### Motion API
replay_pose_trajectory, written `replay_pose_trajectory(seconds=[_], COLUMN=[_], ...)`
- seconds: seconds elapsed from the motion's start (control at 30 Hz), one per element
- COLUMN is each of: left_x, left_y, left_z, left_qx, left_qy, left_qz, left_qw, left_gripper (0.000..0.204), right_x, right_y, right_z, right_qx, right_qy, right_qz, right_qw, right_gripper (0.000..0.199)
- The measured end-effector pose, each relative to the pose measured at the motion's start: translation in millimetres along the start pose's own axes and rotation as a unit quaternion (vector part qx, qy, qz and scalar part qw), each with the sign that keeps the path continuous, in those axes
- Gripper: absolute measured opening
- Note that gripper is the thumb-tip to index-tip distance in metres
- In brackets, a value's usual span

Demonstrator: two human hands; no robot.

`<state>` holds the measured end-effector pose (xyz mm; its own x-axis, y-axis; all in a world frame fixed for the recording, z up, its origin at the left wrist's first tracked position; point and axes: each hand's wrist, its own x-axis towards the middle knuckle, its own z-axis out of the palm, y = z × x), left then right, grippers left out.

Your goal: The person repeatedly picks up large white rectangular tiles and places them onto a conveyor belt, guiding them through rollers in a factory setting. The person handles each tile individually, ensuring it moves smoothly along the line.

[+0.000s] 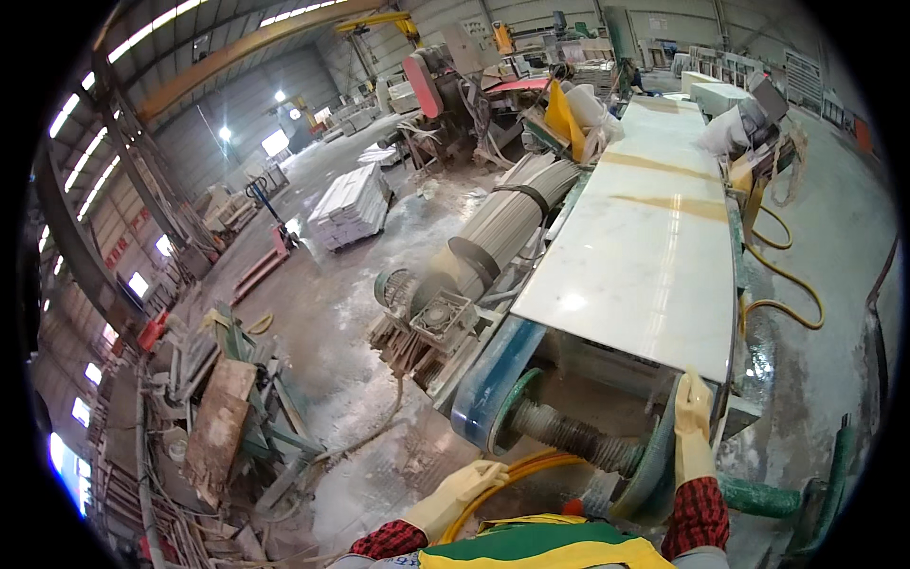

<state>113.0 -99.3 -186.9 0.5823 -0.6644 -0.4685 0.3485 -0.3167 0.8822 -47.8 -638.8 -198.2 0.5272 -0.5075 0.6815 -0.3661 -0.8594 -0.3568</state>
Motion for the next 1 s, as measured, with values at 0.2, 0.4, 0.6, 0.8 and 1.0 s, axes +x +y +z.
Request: replay_pose_trajectory(seconds=[0.2,0.4,0.6,0.8,1.0], left_x=[10.2,77.3,176.8,262.6,291.8], left_y=[91.2,110.2,162.4,183.8,200.9], left_z=[-41.4,-64.1,-52.5,-67.2,-52.9], left_qx=[0.258,0.407,0.557,0.608,0.586], left_qy=[0.143,0.208,0.150,0.145,0.117], left_qz=[0.064,0.315,0.400,0.405,0.409], left_qw=[0.953,0.832,0.713,0.667,0.690], left_gripper=[0.042,0.041,0.052,0.062,0.054], right_x=[28.7,35.8,38.9,71.4,69.7], right_y=[-0.8,-25.5,-27.9,-45.8,-61.9], right_z=[33.1,15.3,6.1,-21.2,-43.8], right_qx=[-0.123,-0.135,-0.151,-0.112,-0.140], right_qy=[0.040,-0.003,0.020,-0.122,-0.091], right_qz=[-0.010,-0.005,0.001,0.008,0.035], right_qw=[0.991,0.991,0.988,0.986,0.985], right_gripper=[0.040,0.029,0.029,0.016,0.023])
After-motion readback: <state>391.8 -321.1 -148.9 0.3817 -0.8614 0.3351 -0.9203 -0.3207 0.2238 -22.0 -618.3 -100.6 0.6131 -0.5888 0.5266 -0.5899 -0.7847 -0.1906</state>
